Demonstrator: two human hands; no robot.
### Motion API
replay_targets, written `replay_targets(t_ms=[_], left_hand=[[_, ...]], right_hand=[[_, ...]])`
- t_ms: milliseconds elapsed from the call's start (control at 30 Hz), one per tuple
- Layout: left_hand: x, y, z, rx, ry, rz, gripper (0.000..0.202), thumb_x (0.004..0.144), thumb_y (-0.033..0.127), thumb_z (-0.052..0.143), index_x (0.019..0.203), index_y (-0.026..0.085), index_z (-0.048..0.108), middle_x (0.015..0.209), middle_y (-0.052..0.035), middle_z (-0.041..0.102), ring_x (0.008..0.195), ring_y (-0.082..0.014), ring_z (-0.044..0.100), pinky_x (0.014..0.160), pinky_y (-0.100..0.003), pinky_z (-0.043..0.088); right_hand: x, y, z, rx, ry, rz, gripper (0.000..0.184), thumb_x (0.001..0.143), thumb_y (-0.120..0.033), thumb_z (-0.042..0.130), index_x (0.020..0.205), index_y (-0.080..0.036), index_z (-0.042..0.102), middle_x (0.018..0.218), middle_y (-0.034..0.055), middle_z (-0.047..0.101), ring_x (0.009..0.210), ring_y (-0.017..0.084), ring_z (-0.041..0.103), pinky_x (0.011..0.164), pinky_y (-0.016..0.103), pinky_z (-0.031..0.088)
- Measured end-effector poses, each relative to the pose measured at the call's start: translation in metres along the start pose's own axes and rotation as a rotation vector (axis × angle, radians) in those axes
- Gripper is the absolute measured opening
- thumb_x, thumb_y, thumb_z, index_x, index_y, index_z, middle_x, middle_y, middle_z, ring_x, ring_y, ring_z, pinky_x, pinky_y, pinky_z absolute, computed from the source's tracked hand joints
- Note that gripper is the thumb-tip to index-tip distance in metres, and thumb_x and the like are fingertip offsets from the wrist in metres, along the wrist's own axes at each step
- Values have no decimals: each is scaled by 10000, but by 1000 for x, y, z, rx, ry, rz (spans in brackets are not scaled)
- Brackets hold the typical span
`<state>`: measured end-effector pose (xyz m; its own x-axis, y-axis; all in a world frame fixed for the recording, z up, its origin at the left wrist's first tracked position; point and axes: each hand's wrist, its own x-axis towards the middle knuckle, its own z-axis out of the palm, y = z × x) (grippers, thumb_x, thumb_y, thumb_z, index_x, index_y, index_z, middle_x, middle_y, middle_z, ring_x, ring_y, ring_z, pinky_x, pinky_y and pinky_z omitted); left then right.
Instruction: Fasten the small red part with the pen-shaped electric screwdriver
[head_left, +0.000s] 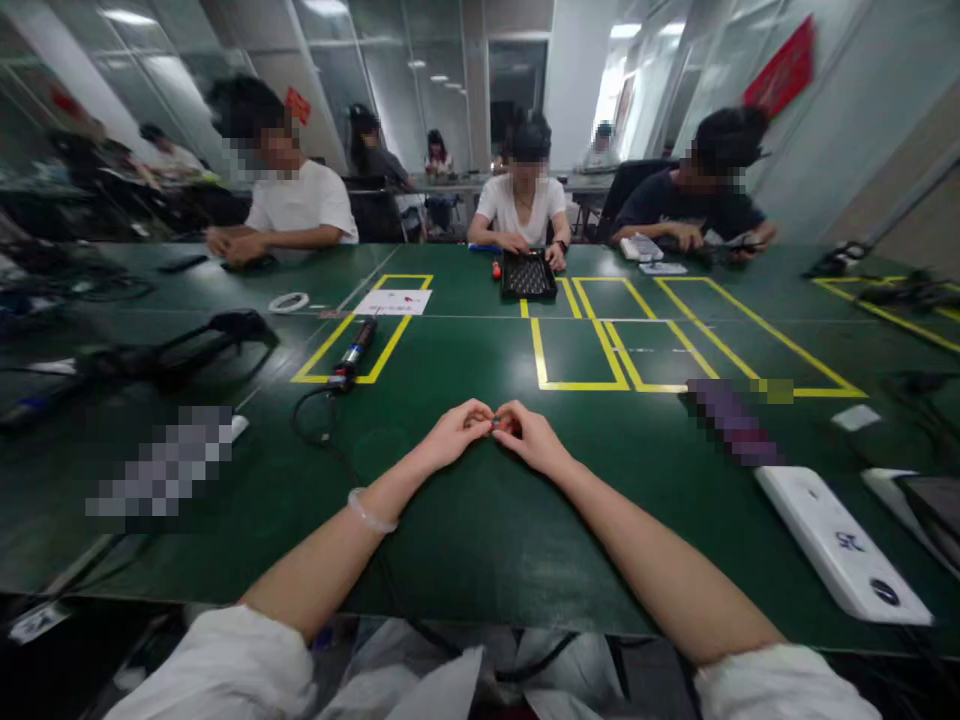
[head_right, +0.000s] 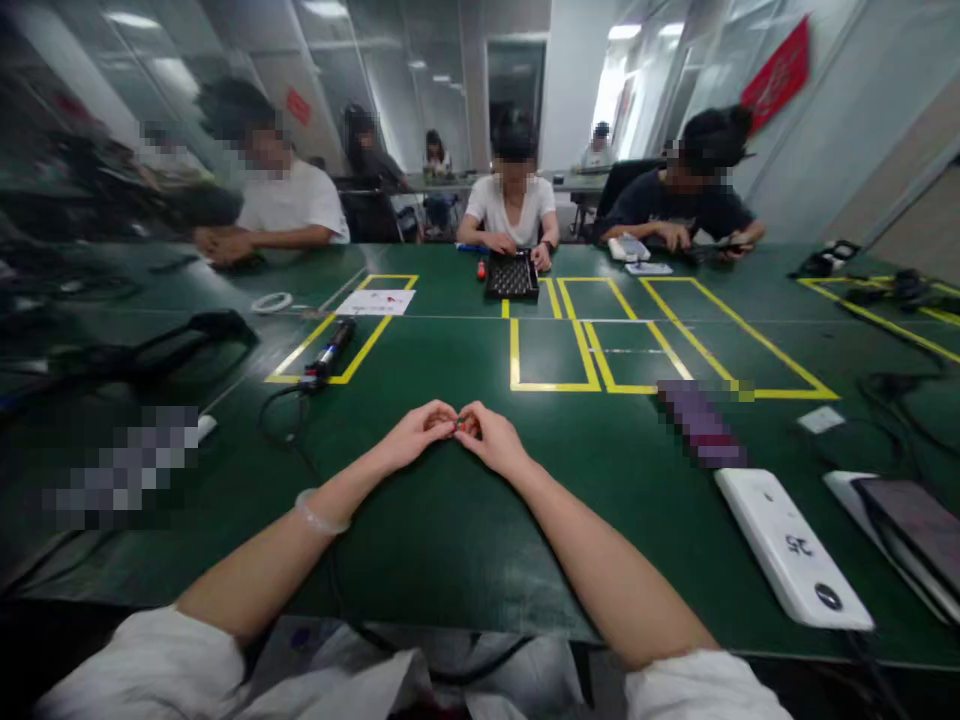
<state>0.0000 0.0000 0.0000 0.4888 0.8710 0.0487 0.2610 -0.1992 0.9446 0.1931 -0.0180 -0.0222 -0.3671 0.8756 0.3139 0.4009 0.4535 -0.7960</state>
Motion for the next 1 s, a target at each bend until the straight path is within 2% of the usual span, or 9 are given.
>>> replay_targets(t_ms=[133,267,400,600,800,1000], left_hand=[[-2,5,0,-4,-7,4,239,845,358,583,969,155,557,869,-21,606,752,-119,577,748,-271,463],[-6,15,2,140,11,49,222,893,359,515,988,167,577,847,-15,623,763,-127,585,744,-265,460],[-11,24,5,265,11,115,226,891,343,529,1052,192,578,960,-27,664,843,-144,612,782,-269,471],[-12,25,6,382,28,171,181,892,320,538,1012,199,598,936,-27,676,875,-156,633,827,-286,487],[-10,19,3,359,28,144,176,892,317,547,1006,198,608,968,-32,696,900,-166,658,834,-293,500],[-12,24,2,408,32,123,238,923,378,492,1016,197,613,991,-40,705,917,-179,662,826,-298,495]], right_hand=[[0,-3,-2,-27,8,-2,90,893,-270,543,921,-188,565,828,20,653,736,139,604,699,248,454],[0,-3,-3,-10,26,32,119,901,-295,528,906,-183,569,783,12,636,701,139,584,663,245,434],[1,-3,-5,45,52,60,155,899,-329,528,877,-180,565,734,-9,601,655,128,548,627,234,403],[2,-2,-6,111,29,82,227,912,-375,513,834,-173,581,699,-10,612,639,127,539,620,238,391],[2,3,-3,207,56,47,204,877,-360,577,976,-182,568,781,-2,633,688,132,577,653,244,431],[3,1,-3,244,42,28,177,855,-318,600,962,-179,573,824,14,642,738,138,595,704,263,458]])
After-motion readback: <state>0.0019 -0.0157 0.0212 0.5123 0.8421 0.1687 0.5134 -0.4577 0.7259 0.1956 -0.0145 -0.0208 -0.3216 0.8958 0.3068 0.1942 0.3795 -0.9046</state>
